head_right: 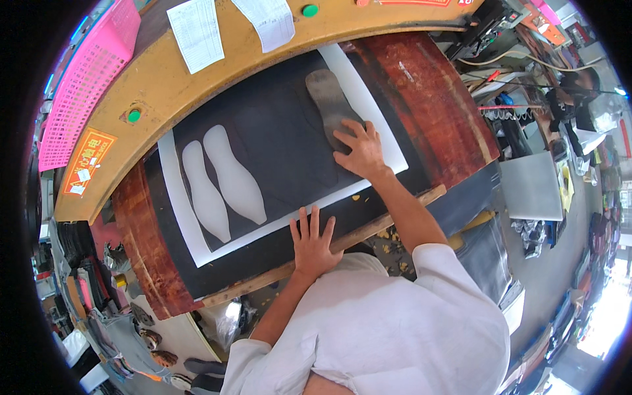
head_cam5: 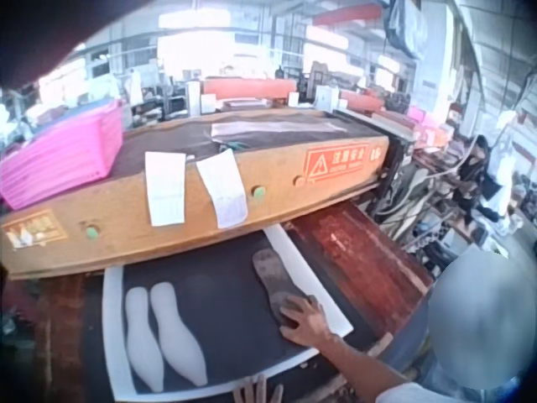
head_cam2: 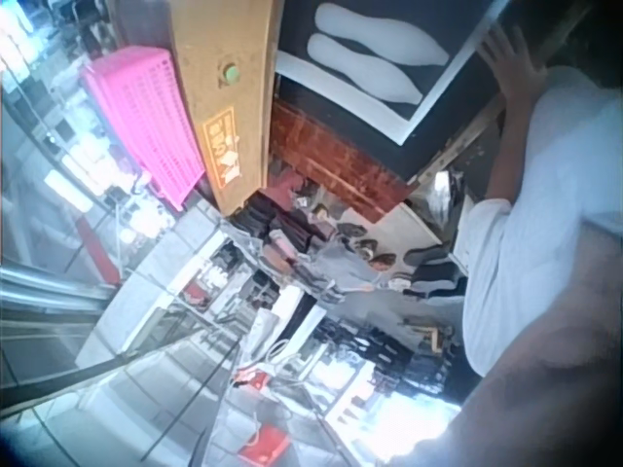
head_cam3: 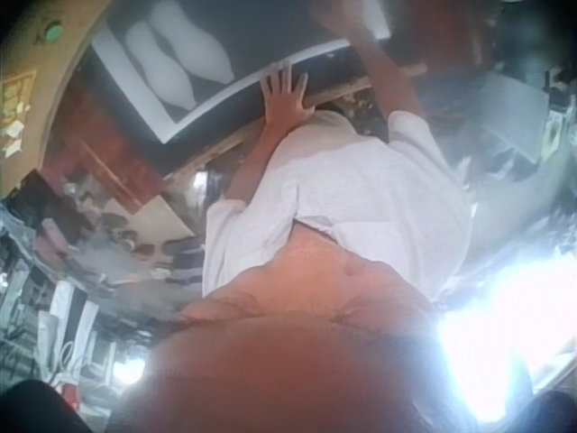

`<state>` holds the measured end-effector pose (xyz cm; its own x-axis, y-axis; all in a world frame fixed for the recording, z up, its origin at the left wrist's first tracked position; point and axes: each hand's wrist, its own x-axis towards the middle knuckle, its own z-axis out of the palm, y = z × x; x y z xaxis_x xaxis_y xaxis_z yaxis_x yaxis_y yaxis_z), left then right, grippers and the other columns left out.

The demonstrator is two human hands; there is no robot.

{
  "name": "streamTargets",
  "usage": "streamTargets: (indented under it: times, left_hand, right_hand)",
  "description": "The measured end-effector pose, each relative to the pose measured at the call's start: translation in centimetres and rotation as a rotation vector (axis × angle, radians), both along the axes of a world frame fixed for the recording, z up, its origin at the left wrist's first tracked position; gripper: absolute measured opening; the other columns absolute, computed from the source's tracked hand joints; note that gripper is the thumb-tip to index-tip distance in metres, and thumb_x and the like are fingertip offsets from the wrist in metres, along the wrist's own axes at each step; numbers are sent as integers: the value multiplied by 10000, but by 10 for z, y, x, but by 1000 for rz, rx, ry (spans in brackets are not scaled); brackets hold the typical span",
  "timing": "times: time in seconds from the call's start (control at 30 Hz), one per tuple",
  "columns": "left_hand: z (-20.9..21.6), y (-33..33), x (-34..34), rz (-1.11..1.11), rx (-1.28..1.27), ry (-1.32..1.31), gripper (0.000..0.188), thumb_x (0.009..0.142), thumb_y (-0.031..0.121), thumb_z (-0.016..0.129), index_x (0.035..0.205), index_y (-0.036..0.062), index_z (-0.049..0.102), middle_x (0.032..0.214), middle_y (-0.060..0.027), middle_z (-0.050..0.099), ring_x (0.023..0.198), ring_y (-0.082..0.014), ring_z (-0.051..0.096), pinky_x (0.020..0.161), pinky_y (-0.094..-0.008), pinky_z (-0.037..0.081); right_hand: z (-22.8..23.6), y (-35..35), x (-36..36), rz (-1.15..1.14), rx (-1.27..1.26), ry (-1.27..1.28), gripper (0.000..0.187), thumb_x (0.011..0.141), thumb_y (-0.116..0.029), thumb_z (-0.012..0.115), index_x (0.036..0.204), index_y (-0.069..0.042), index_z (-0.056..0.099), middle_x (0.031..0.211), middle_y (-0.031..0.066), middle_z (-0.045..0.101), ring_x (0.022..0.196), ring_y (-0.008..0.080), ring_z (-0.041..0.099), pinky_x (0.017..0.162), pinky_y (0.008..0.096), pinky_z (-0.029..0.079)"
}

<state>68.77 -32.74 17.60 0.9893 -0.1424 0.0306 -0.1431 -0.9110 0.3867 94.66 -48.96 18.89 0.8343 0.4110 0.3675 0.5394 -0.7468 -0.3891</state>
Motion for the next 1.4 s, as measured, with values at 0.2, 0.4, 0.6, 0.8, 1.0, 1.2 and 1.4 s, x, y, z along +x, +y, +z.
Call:
streamTargets:
  times: [0.2,0.4,0.6,0.8,1.0,1.2,1.4]
  left_hand:
    - [2,1,5,-1,4,20,850,709,438,914,1482,178,677,1766,-241,278,1635,-525,184,1254,-757,175]
    - [3,1,6,15,-2,-14,820,726,458,900,1464,167,690,1758,-229,296,1635,-521,189,1266,-729,167]
    - [0,3,4,47,-34,7,816,749,480,892,1487,205,677,1777,-171,290,1657,-470,171,1293,-706,174]
    - [5,3,5,42,15,60,860,709,533,913,1479,233,674,1774,-179,290,1659,-468,176,1305,-703,147]
    - [4,-2,5,81,21,124,937,616,503,965,1474,267,671,1794,-120,255,1676,-424,146,1319,-695,149]
    - [-1,-5,6,95,50,117,944,568,457,970,1454,299,685,1800,-112,258,1680,-420,144,1318,-694,151]
    - [-2,-5,4,108,31,106,962,547,459,977,1453,307,690,1798,-114,273,1676,-427,168,1313,-688,165]
  right_hand:
    - [33,14,18,-172,-95,180,824,797,-458,862,1508,-111,631,1537,211,578,1389,481,535,1137,578,478]
    - [54,85,102,-368,-317,497,973,798,-541,854,1512,41,541,1437,307,603,1338,502,599,1127,590,496]
    - [109,52,153,86,-394,594,1039,806,-513,838,1570,89,470,1436,307,607,1336,484,610,1173,481,488]
    - [147,21,170,863,-731,98,935,761,-142,849,1604,-55,452,1393,165,620,1384,348,573,1218,504,411]
    - [97,15,175,1412,-839,-408,746,855,-73,763,1531,-288,532,1352,30,607,1416,259,526,1272,636,295]
    - [73,2,176,1351,-765,-220,740,852,-130,787,1538,-274,550,1551,115,521,1483,376,457,1295,692,240]
    - [73,15,146,331,-341,341,848,852,-379,840,1611,-194,510,1676,275,355,1561,505,316,1239,619,363]
